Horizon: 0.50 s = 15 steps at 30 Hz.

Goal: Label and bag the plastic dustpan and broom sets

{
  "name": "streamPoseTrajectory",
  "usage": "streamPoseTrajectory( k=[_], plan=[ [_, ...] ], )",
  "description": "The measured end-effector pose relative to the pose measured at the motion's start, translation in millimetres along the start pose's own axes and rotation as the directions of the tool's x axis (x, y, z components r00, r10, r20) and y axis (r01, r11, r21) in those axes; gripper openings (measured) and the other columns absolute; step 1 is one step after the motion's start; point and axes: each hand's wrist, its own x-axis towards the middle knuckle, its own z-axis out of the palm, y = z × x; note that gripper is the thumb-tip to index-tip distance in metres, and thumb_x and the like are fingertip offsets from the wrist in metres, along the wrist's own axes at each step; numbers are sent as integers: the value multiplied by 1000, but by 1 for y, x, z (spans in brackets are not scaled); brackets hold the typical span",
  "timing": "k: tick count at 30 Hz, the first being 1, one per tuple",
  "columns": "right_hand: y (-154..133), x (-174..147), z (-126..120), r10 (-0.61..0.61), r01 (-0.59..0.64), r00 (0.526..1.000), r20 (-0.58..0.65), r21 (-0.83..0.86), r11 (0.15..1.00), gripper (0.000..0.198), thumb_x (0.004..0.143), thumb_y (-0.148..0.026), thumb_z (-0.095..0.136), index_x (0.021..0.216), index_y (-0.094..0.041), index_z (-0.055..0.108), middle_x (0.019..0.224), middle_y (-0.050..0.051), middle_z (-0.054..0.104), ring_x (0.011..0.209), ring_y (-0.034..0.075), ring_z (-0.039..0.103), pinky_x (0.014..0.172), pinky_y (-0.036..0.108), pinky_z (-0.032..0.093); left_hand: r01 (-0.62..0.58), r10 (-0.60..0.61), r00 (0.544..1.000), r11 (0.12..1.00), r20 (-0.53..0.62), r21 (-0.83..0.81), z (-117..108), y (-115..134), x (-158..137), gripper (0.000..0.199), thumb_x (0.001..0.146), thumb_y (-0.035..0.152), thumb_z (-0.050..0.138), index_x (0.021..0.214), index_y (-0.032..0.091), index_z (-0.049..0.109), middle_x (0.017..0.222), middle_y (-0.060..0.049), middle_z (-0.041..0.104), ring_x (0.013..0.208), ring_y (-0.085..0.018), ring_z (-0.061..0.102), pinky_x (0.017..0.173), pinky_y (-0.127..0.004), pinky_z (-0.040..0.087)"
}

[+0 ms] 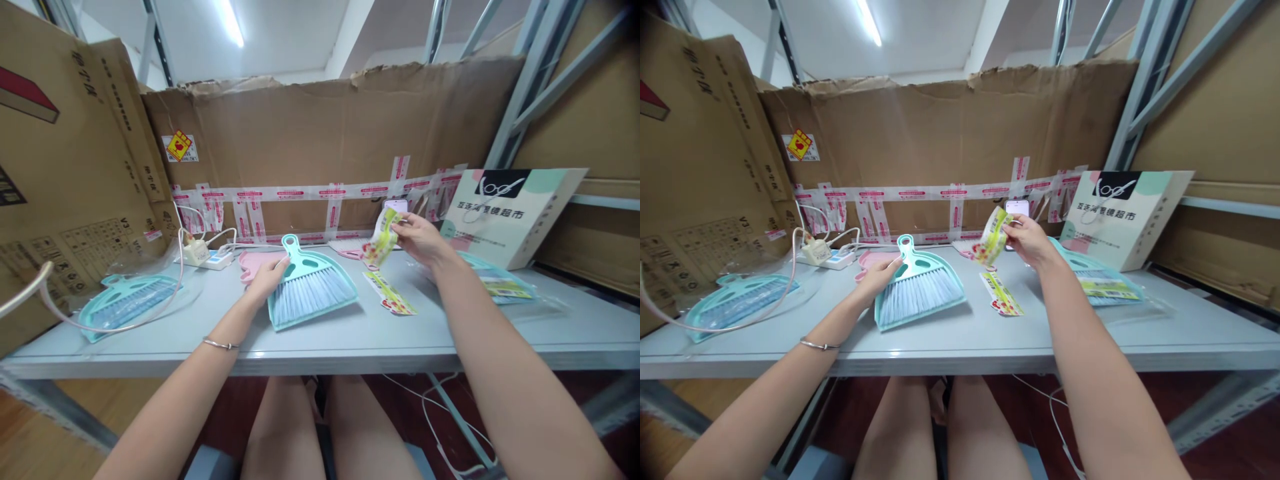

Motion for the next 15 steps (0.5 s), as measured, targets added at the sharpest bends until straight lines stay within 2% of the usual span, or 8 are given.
streamPoseTrajectory(
  k=[3, 6, 11, 15],
  plan=[
    [-12, -12, 22, -32, 15, 996, 79, 208, 978, 25, 65, -23, 62, 86, -25, 51, 78, -5, 60, 63, 8, 58, 63, 22, 50, 22, -25, 997, 999, -68, -49, 0, 3, 11, 42, 73, 54, 48, 71, 14, 60, 72, -3, 61, 73, -19, 51, 66, -28, 36],
    [-16, -28, 48, -25, -40, 979, 204, 306, 951, 27, 61, -22, 66, 84, -24, 53, 80, -4, 62, 62, 7, 59, 64, 22, 53, 25, -34, 995, 995, -98, -92, 4, 5, 25, 39, 70, 53, 54, 71, 14, 61, 74, -4, 63, 76, -19, 52, 68, -28, 36],
    [-14, -51, 84, 61, -170, 933, 354, 284, 943, 30, 58, -13, 67, 82, -20, 52, 81, 0, 64, 68, 11, 63, 64, 25, 56, 57, -76, 991, 985, -112, -166, 13, -3, 32, 36, 70, 50, 56, 73, 14, 61, 76, -5, 63, 79, -21, 54, 72, -30, 38],
    [-10, -61, 100, 151, -240, 916, 373, 206, 948, 26, 61, -3, 61, 77, -19, 47, 75, 0, 64, 65, 12, 64, 67, 26, 56, 108, -130, 989, 965, -76, -238, 14, -12, 27, 37, 68, 51, 59, 74, 14, 61, 74, -5, 65, 80, -23, 57, 73, -32, 41]
  ],
)
